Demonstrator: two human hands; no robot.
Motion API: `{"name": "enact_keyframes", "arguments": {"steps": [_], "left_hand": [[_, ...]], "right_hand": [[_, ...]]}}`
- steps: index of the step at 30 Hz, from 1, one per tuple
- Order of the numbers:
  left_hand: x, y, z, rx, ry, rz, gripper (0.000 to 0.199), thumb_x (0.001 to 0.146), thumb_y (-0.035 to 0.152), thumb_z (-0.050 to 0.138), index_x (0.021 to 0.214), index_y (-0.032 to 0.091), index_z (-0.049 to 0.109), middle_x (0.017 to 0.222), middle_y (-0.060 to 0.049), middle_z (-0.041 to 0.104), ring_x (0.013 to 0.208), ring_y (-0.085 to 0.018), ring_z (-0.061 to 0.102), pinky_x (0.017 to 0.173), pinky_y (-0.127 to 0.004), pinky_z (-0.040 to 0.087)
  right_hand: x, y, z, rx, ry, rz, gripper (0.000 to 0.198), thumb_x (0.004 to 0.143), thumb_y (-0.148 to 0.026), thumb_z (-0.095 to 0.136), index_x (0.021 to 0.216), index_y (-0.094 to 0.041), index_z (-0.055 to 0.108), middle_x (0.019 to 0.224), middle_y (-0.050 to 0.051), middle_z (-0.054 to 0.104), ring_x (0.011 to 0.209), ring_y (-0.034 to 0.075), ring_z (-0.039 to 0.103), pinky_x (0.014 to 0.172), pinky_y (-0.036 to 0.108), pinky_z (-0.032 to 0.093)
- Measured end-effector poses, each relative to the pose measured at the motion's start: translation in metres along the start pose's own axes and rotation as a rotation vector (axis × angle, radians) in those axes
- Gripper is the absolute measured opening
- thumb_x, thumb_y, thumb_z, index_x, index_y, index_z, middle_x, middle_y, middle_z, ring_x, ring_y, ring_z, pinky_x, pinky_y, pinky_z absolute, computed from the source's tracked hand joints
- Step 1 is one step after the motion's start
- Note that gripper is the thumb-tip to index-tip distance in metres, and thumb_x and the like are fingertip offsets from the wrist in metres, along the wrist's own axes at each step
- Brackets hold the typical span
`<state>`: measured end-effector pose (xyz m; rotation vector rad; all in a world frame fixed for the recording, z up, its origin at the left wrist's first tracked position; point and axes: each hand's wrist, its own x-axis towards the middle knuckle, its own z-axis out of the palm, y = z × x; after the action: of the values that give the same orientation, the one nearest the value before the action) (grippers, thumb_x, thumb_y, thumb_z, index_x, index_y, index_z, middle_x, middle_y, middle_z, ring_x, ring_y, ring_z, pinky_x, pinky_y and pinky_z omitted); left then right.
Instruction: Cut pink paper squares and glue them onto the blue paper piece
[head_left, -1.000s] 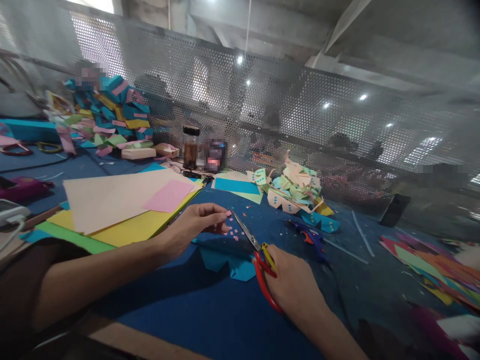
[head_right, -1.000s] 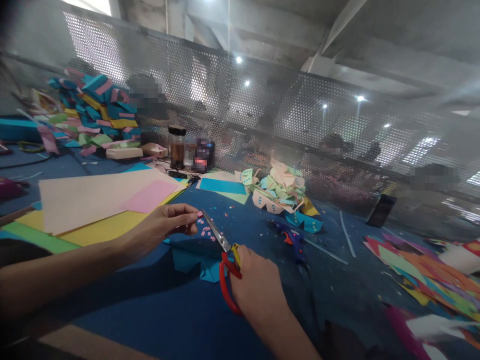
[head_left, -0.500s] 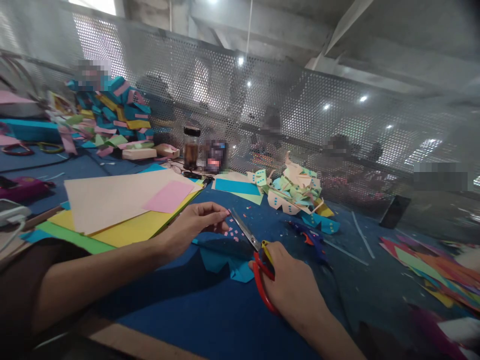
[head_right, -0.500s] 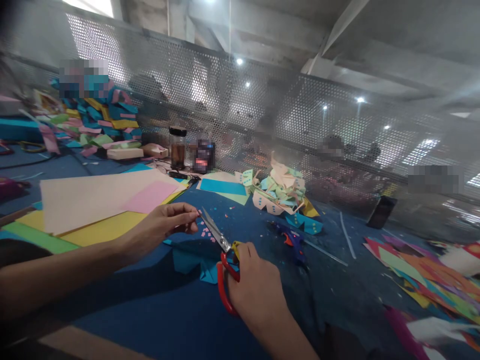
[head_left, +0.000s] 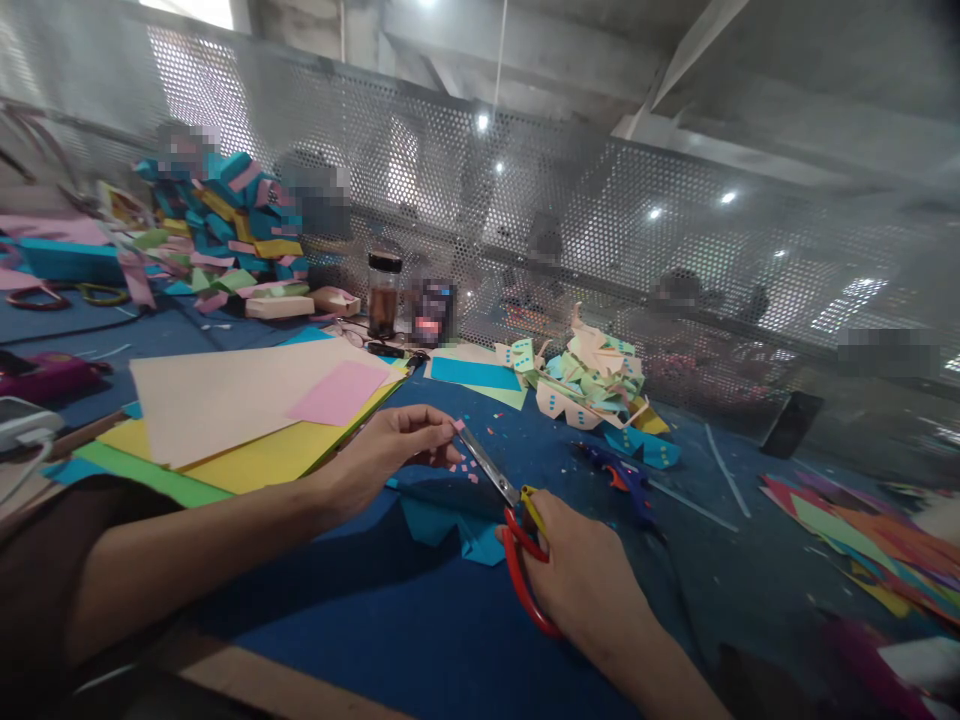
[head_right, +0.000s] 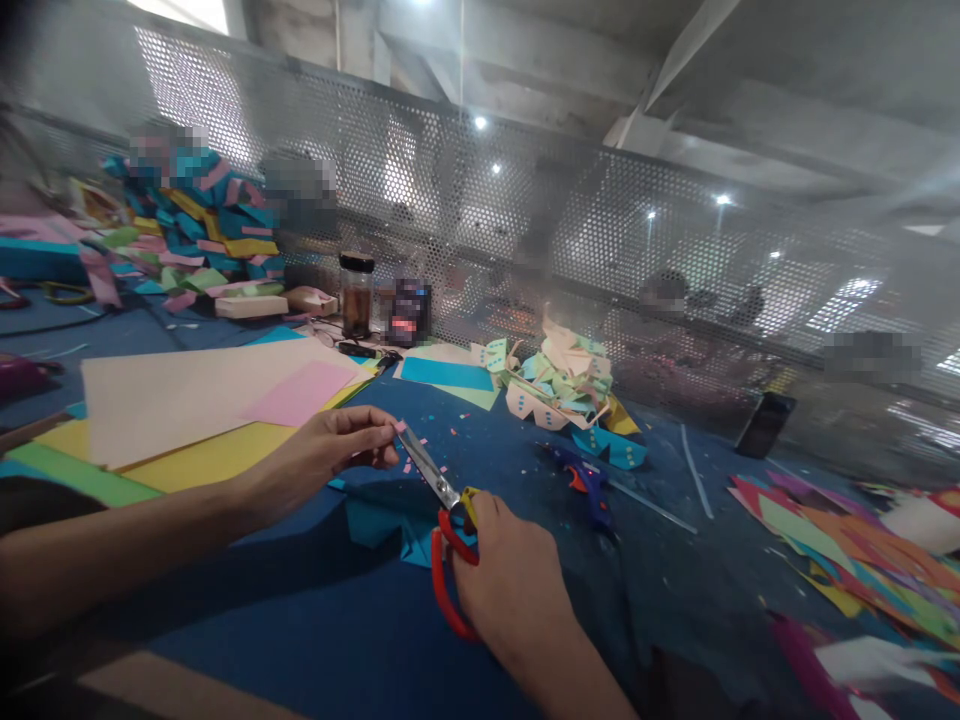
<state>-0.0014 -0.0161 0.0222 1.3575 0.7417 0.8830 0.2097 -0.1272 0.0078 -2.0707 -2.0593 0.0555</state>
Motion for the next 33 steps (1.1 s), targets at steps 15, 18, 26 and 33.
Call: {"name": "enact_keyframes", "arguments": {"steps": [15,18,26,33], "left_hand": [[0.0010,0.0009,0.0012,0.001,-0.001,-0.010,0.022,0.081,0.040,0.070,0.087,0.019,0.067,0.076,-0.001,0.071,0.075,-0.014,0.062,0.077,-0.027,0.045],[0.0012,0.0013,0.0019,0.000,0.010,-0.015,0.023,0.080,0.040,0.070,0.087,0.018,0.067,0.075,-0.001,0.071,0.075,-0.015,0.062,0.077,-0.028,0.045],[-0.0007,0.0034,0.0038,0.017,0.013,-0.015,0.022,0.080,0.040,0.070,0.085,0.019,0.067,0.076,-0.002,0.071,0.076,-0.016,0.063,0.078,-0.029,0.046],[0.0003,0.0024,0.0032,0.022,0.000,-0.015,0.022,0.080,0.040,0.069,0.086,0.019,0.067,0.077,-0.002,0.072,0.075,-0.016,0.064,0.079,-0.030,0.047]], "right_hand": [[0.0006,0.0049,0.0053,0.043,0.049,-0.056,0.012,0.087,-0.033,0.052,0.083,-0.023,0.054,0.076,0.001,0.068,0.066,0.023,0.067,0.051,0.026,0.025],[0.0003,0.0052,0.0045,0.038,0.039,-0.050,0.014,0.088,-0.034,0.051,0.082,-0.022,0.054,0.072,0.001,0.068,0.064,0.022,0.066,0.051,0.026,0.025],[-0.0002,0.0026,0.0014,0.002,0.043,-0.063,0.015,0.090,-0.033,0.050,0.082,-0.022,0.055,0.074,0.001,0.068,0.064,0.019,0.066,0.052,0.026,0.025],[0.0011,0.0012,-0.0004,-0.007,0.020,-0.039,0.014,0.091,-0.033,0.052,0.083,-0.022,0.055,0.075,0.000,0.069,0.066,0.019,0.067,0.053,0.027,0.025]]}}
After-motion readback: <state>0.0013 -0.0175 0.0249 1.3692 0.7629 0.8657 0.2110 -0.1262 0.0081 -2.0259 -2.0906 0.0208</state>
